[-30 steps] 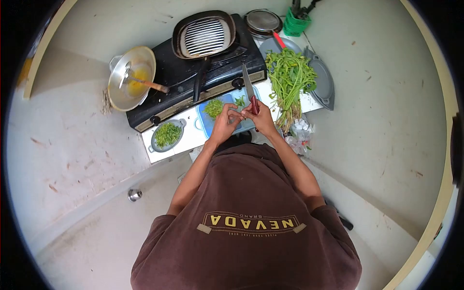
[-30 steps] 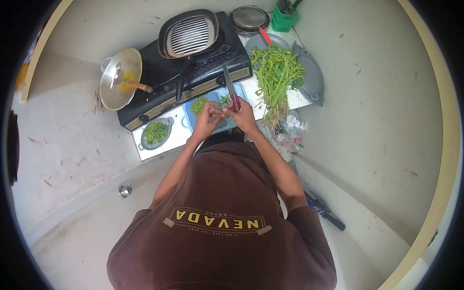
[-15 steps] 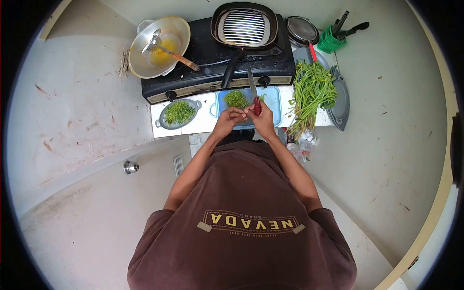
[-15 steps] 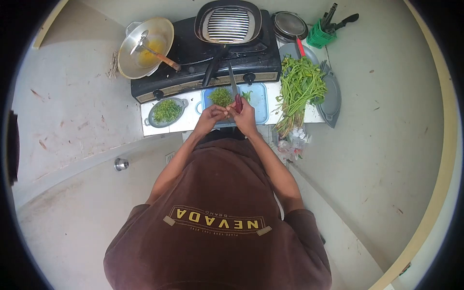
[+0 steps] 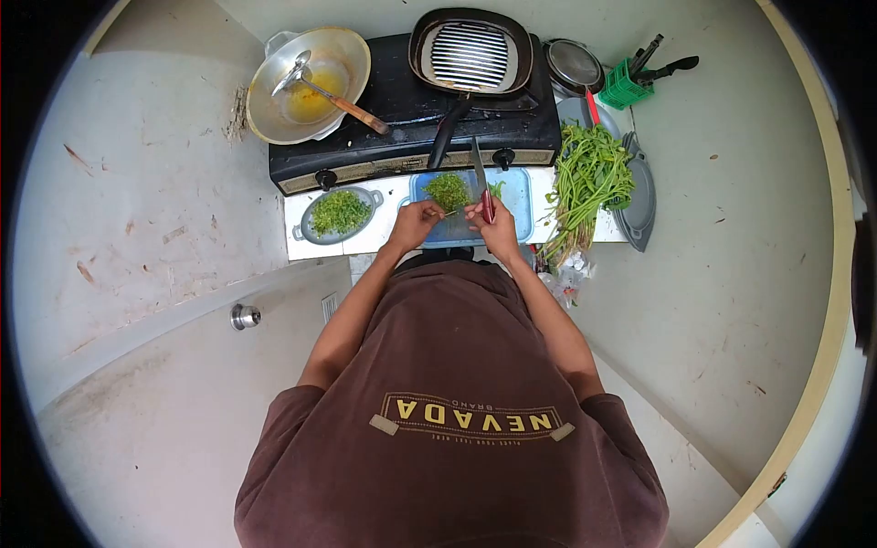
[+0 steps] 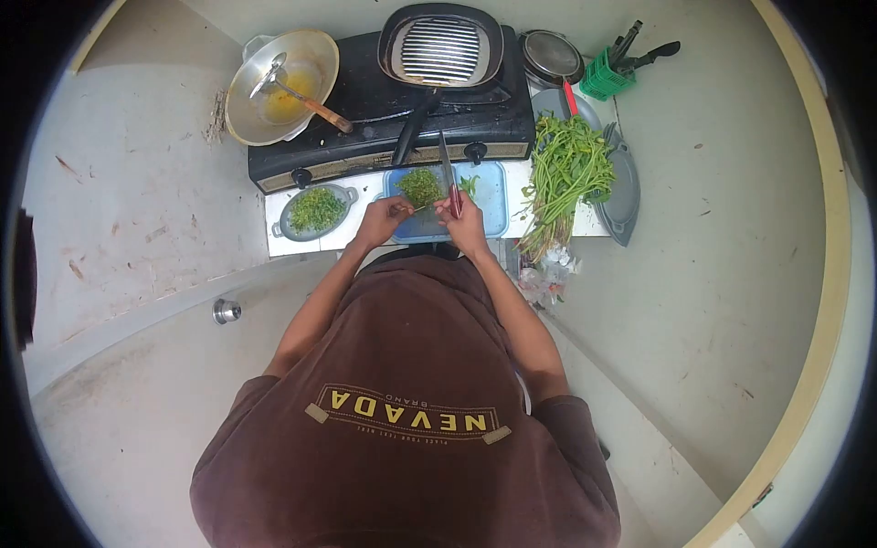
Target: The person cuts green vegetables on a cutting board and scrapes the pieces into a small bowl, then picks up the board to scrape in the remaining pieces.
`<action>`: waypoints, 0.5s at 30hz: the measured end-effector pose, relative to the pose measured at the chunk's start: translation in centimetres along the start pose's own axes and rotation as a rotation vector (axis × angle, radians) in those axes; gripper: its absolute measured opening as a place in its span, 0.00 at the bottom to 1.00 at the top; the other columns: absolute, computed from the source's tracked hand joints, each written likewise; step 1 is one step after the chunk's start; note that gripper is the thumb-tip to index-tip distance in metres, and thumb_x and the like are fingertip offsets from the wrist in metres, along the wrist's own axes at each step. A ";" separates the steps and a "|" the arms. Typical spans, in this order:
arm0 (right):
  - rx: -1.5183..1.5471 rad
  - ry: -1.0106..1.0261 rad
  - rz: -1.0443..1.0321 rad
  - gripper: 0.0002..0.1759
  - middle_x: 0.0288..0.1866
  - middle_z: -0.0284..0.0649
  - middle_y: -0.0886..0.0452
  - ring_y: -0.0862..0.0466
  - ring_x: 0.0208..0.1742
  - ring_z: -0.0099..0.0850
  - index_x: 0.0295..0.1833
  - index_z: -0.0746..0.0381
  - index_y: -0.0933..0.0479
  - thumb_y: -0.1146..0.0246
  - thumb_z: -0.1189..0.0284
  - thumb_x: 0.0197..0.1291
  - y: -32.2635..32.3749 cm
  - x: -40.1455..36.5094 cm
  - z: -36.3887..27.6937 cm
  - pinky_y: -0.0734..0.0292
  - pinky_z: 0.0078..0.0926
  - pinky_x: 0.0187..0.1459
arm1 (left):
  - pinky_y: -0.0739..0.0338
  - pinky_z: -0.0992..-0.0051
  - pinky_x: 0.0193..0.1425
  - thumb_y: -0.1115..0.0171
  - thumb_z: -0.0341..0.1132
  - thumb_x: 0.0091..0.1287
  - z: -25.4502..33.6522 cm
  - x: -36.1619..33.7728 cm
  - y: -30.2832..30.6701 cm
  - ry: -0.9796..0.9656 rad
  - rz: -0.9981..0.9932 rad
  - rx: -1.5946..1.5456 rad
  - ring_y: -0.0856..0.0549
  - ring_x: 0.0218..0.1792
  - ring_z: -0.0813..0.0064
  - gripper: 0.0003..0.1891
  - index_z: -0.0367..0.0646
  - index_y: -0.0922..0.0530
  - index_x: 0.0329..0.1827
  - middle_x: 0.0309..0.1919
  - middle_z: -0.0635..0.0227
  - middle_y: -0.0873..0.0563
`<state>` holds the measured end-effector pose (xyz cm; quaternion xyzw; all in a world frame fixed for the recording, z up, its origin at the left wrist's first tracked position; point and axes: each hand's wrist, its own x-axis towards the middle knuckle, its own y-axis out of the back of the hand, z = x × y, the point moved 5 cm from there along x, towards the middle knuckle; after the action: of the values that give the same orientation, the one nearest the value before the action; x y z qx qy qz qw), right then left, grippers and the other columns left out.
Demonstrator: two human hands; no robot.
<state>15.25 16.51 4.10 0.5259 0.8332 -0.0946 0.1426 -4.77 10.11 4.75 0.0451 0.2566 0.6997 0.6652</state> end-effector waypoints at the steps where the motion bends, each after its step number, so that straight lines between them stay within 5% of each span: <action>1: -0.047 -0.026 -0.010 0.08 0.50 0.43 0.12 0.10 0.48 0.30 0.49 0.63 0.28 0.35 0.80 0.72 0.2 -0.2 0.1 0.11 0.30 0.46 | 0.16 0.68 0.51 0.32 0.32 0.72 -0.9 0.1 0.0 -0.009 -0.004 0.043 0.08 0.42 0.68 0.08 0.39 0.11 0.49 0.42 0.58 0.06; 10: -0.322 -0.044 -0.019 0.07 0.45 0.41 0.11 0.12 0.39 0.27 0.53 0.66 0.25 0.38 0.79 0.74 1.2 -4.9 3.3 0.15 0.28 0.38 | 0.17 0.70 0.46 0.31 0.29 0.72 -4.1 -0.5 0.0 -0.071 0.193 -0.246 0.09 0.37 0.71 0.05 0.39 0.11 0.46 0.38 0.60 0.07; 13: -0.246 -0.118 0.021 0.07 0.45 0.40 0.11 0.12 0.37 0.26 0.54 0.66 0.25 0.40 0.80 0.74 0.9 -6.8 5.1 0.16 0.28 0.37 | 0.16 0.67 0.47 0.33 0.27 0.72 -4.8 -0.6 -0.3 -0.024 0.243 -0.194 0.09 0.37 0.66 0.05 0.37 0.12 0.46 0.38 0.58 0.08; 15: -0.352 -0.080 -0.006 0.09 0.43 0.40 0.11 0.13 0.36 0.25 0.55 0.66 0.24 0.40 0.80 0.72 0.7 -7.6 6.0 0.17 0.28 0.36 | 0.16 0.63 0.47 0.33 0.26 0.70 -5.1 -0.9 -0.3 -0.161 0.232 0.010 0.10 0.38 0.60 0.05 0.37 0.12 0.45 0.38 0.56 0.10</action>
<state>19.76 8.50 0.96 0.4861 0.8320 0.0311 0.2654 -6.46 7.75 0.48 0.1338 0.1990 0.7648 0.5980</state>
